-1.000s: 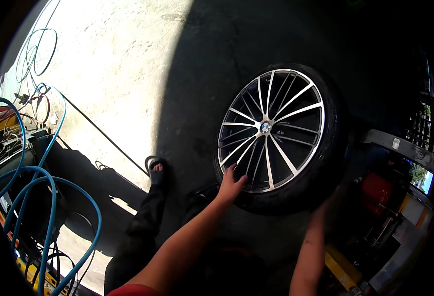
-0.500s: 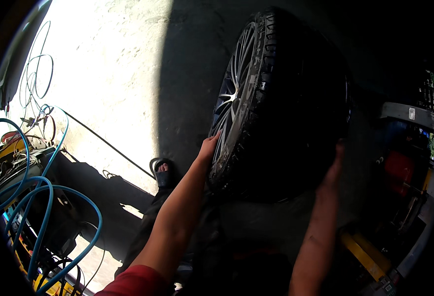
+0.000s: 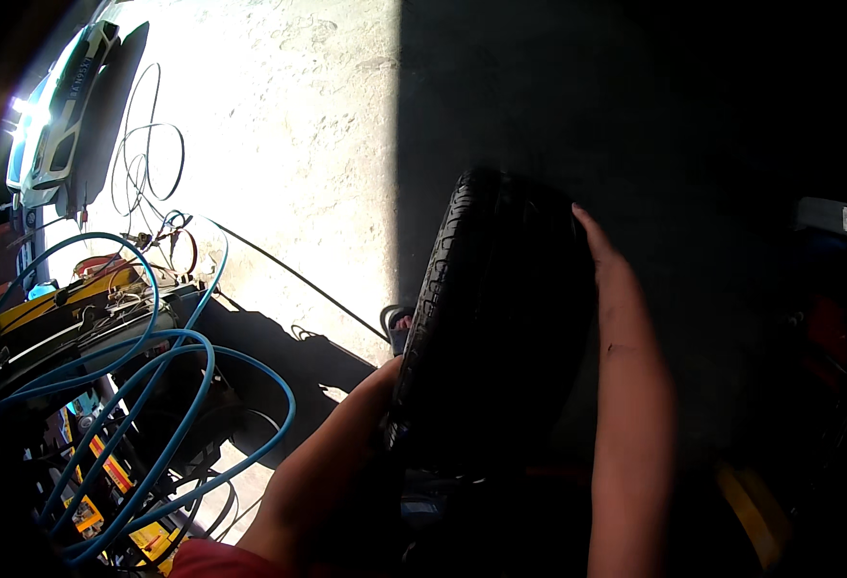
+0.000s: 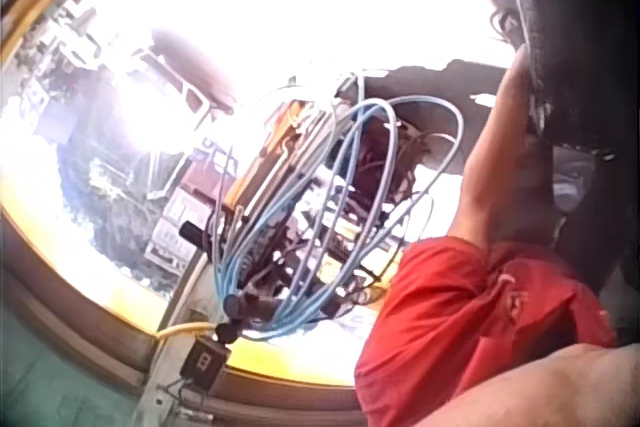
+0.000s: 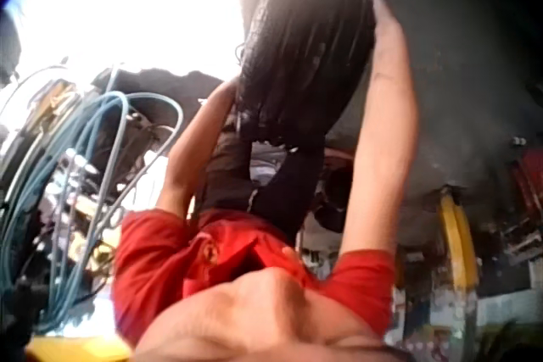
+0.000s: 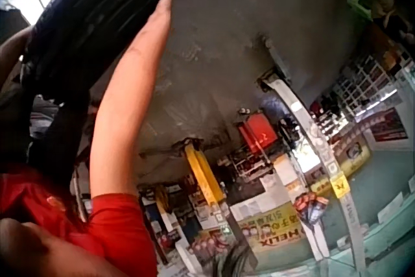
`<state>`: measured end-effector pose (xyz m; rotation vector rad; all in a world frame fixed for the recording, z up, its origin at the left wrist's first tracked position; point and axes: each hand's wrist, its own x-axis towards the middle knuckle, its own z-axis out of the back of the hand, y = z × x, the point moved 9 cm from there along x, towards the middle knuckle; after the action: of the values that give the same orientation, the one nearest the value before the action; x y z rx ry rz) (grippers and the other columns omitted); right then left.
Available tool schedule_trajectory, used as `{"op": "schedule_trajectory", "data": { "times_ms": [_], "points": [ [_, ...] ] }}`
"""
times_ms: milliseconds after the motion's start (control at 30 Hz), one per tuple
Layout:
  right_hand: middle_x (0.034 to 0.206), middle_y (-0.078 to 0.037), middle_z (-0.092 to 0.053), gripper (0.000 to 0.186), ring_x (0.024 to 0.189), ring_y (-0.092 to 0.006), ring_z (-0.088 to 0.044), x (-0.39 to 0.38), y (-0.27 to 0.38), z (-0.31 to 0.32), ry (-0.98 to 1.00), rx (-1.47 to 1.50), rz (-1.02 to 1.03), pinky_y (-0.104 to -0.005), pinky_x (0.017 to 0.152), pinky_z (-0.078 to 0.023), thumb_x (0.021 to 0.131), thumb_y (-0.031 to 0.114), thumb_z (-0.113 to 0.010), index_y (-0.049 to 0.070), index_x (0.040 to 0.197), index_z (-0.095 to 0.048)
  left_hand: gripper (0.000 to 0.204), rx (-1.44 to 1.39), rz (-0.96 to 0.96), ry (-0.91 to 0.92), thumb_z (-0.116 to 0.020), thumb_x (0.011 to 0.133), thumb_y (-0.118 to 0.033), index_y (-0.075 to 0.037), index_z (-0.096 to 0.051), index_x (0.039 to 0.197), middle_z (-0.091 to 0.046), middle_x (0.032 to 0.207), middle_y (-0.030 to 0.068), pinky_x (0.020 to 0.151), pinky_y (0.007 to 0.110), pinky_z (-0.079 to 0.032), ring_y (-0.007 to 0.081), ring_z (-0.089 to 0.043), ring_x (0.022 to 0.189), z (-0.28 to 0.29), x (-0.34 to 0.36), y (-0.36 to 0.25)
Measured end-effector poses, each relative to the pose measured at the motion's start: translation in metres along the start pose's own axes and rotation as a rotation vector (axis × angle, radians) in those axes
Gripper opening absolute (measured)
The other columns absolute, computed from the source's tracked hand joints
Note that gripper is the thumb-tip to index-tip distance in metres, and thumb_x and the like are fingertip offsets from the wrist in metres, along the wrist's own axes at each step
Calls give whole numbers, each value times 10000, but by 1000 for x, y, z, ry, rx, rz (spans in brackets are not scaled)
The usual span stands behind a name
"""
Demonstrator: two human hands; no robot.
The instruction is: The person moves a tire and rim to a tire-changing machine, positions it onto the mounting plate, and uses a metal pry bar to detach the tire bead from the rim.
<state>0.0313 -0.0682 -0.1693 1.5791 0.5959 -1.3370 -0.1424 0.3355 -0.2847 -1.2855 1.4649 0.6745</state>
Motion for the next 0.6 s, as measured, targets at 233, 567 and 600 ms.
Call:
{"op": "schedule_trajectory", "data": {
  "times_ms": [233,567,600],
  "points": [
    [1395,-237,-566,761,1250,-350,-582,43,23,-75,190,-144,-4,-525,1022,-491,943,649,-489,58,1419,-552,426,-539,55,-199,-493,1050,-322,-26,-563,1349,-685,1216,141,922,386,-541,251,-671,1082,-19,-133,-88],
    [1191,-158,-669,616,1022,-282,-649,48,36,-51,46,-176,36,-436,872,-553,947,603,-553,76,1244,-671,698,113,-624,-455,-590,1012,-407,0,-353,1528,-411,1531,295,1177,390,-321,356,-405,1445,-59,-191,-210],
    [1206,-164,-665,625,1052,-291,-640,51,31,-47,62,-134,7,-444,897,-542,948,606,-547,76,1257,-667,799,218,-564,-532,-659,954,-458,-19,-343,1542,-445,1502,325,1155,417,-359,399,-444,1421,-62,-189,-211]
  ]
}}
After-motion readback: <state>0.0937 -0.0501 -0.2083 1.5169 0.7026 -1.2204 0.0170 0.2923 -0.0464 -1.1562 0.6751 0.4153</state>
